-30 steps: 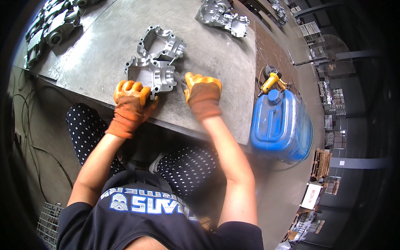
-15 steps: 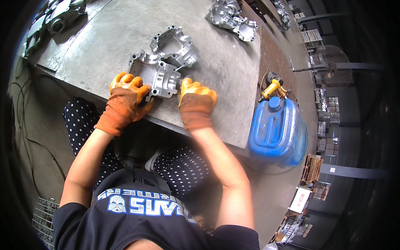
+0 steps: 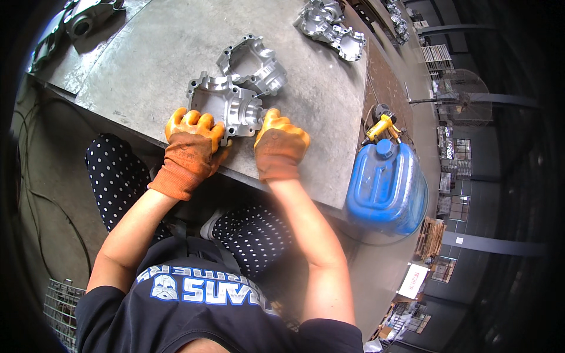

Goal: The person picks up and turns over metal components on a metal table, using their hands to check the surfaces.

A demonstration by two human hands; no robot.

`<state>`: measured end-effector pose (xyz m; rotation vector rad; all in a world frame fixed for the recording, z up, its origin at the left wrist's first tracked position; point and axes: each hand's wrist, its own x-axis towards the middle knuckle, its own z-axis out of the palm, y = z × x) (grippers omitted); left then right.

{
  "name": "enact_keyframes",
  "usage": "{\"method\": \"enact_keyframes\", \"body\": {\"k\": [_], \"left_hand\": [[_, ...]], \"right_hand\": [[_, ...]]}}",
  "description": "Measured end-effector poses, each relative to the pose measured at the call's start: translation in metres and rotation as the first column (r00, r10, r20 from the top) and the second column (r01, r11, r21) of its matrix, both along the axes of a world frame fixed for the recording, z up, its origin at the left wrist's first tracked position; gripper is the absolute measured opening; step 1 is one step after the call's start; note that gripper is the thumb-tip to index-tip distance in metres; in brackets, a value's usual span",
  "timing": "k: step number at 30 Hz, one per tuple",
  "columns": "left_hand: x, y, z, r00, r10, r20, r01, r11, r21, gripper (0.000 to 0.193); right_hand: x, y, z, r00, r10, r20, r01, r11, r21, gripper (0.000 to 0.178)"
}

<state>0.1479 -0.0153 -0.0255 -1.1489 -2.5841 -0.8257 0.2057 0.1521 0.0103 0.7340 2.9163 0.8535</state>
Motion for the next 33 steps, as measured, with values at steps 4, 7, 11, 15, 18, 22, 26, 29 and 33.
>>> {"method": "enact_keyframes", "body": {"k": [4, 7, 11, 15, 18, 22, 26, 29, 33], "left_hand": [[-0.001, -0.001, 0.0, 1.0, -0.02, 0.025, 0.02, 1.0, -0.004, 0.03], [-0.001, -0.001, 0.002, 0.999, -0.03, 0.037, 0.031, 0.999, -0.01, 0.03], [-0.001, -0.002, 0.0, 1.0, -0.017, 0.003, 0.017, 0.999, 0.041, 0.028], [-0.002, 0.001, -0.005, 0.999, -0.006, -0.054, 0.011, 0.995, 0.103, 0.029], [-0.003, 0.002, -0.006, 0.995, -0.008, -0.097, 0.019, 0.994, 0.112, 0.03], [-0.008, 0.001, 0.0, 0.993, -0.068, -0.093, 0.076, 0.993, 0.085, 0.028], [-0.013, 0.001, 0.0, 0.984, -0.13, -0.12, 0.134, 0.991, 0.025, 0.026], [-0.018, -0.004, 0.003, 0.98, -0.157, -0.124, 0.161, 0.987, 0.024, 0.025], [-0.021, -0.005, 0.002, 0.972, -0.161, -0.173, 0.171, 0.984, 0.047, 0.025]], "right_hand": [[-0.002, 0.0, -0.002, 1.0, 0.005, 0.003, -0.005, 1.0, 0.009, 0.02], [0.0, 0.002, -0.006, 0.999, 0.03, -0.019, -0.029, 0.998, 0.051, 0.014], [-0.002, 0.0, -0.005, 0.999, 0.053, 0.0, -0.053, 0.997, 0.057, 0.017], [0.002, 0.006, -0.009, 0.98, 0.189, 0.054, -0.196, 0.962, 0.187, 0.018], [-0.002, 0.003, -0.003, 0.972, 0.201, 0.12, -0.225, 0.944, 0.243, 0.018], [-0.006, -0.002, -0.001, 0.977, 0.17, 0.131, -0.191, 0.967, 0.17, 0.018], [-0.007, -0.002, 0.0, 0.967, 0.155, 0.204, -0.189, 0.969, 0.159, 0.019], [-0.009, -0.005, 0.008, 0.95, 0.154, 0.27, -0.174, 0.984, 0.049, 0.019], [-0.013, -0.011, 0.02, 0.921, 0.109, 0.375, -0.12, 0.993, 0.005, 0.019]]}}
